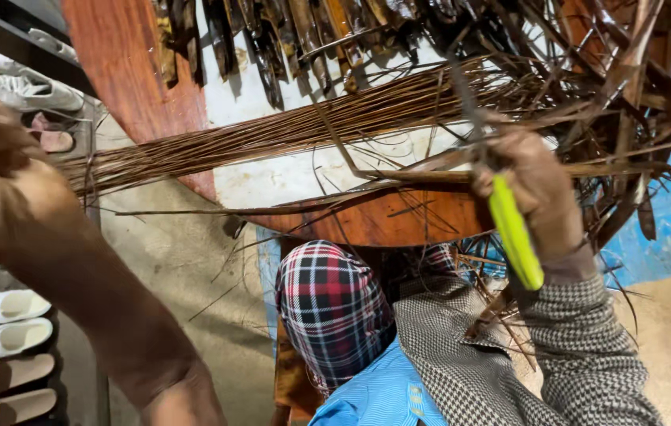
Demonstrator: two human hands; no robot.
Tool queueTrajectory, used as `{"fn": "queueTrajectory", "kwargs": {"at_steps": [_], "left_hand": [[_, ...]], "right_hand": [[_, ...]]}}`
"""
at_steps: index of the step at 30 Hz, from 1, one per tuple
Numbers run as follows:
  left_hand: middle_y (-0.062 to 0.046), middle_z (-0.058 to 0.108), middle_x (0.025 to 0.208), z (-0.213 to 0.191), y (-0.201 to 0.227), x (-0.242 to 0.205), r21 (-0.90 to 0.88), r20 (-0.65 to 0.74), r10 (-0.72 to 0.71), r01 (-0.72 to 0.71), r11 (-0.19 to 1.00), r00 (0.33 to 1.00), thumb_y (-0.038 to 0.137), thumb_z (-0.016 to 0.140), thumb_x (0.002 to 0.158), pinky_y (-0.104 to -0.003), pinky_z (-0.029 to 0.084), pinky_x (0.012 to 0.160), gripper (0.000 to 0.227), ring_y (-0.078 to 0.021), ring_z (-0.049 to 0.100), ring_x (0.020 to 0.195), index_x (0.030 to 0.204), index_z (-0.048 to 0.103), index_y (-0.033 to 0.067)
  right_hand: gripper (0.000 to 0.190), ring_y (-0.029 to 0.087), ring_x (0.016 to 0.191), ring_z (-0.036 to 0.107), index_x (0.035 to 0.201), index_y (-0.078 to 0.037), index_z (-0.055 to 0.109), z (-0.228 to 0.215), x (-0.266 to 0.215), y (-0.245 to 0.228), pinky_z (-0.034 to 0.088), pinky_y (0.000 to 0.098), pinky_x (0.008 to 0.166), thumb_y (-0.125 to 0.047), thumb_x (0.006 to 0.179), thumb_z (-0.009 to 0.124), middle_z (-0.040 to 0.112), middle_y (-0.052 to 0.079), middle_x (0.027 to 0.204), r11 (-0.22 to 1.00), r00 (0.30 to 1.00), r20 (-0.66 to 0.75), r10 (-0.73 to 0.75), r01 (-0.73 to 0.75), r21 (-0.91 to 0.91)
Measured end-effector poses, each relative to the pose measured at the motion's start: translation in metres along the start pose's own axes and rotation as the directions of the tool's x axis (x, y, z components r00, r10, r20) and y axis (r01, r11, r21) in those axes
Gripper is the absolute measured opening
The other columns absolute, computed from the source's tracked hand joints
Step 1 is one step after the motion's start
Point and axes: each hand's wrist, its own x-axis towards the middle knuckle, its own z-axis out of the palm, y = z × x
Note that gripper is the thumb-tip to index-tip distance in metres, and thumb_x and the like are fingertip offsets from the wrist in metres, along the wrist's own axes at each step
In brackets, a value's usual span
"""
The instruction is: The person uses a knife to scrape and clean individual dried palm frond ribs over a wooden table, occasionally gathering them into a bundle.
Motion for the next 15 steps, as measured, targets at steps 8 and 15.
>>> {"fn": "queueTrajectory", "kwargs": {"at_steps": [8, 15], "left_hand": [[-0.012, 0.065, 0.075, 0.101, 0.007, -0.027, -0.079, -0.394, 0.006, -0.041, 0.996, 0.919, 0.008, 0.078, 0.094, -0.031, 0.043, 0.049, 0.009, -0.0169, 0.053, 0.057, 0.093, 0.071, 0.0015], [-0.011, 0.064, 0.083, 0.086, -0.014, -0.053, -0.028, -0.218, 0.071, -0.079, 0.996, 0.973, 0.013, 0.064, 0.110, -0.029, 0.051, 0.050, 0.007, -0.0187, 0.060, 0.061, 0.108, 0.066, 0.0072]], "right_hand": [[0.052, 0.033, 0.058, 0.074, 0.151, -0.001, 0.030, 0.015, 0.035, 0.066, 0.069, 0.0365, 0.048, 0.010, 0.103, 0.046, 0.069, 0.033, 0.086, 0.993, 0.952, -0.294, 0.084, -0.106, -0.059], [0.024, 0.026, 0.061, 0.076, 0.100, 0.021, 0.064, -0.001, 0.029, 0.074, 0.067, 0.0310, 0.052, -0.003, 0.099, 0.067, 0.074, 0.026, 0.086, 0.986, 0.967, -0.250, 0.040, -0.078, -0.146]]}}
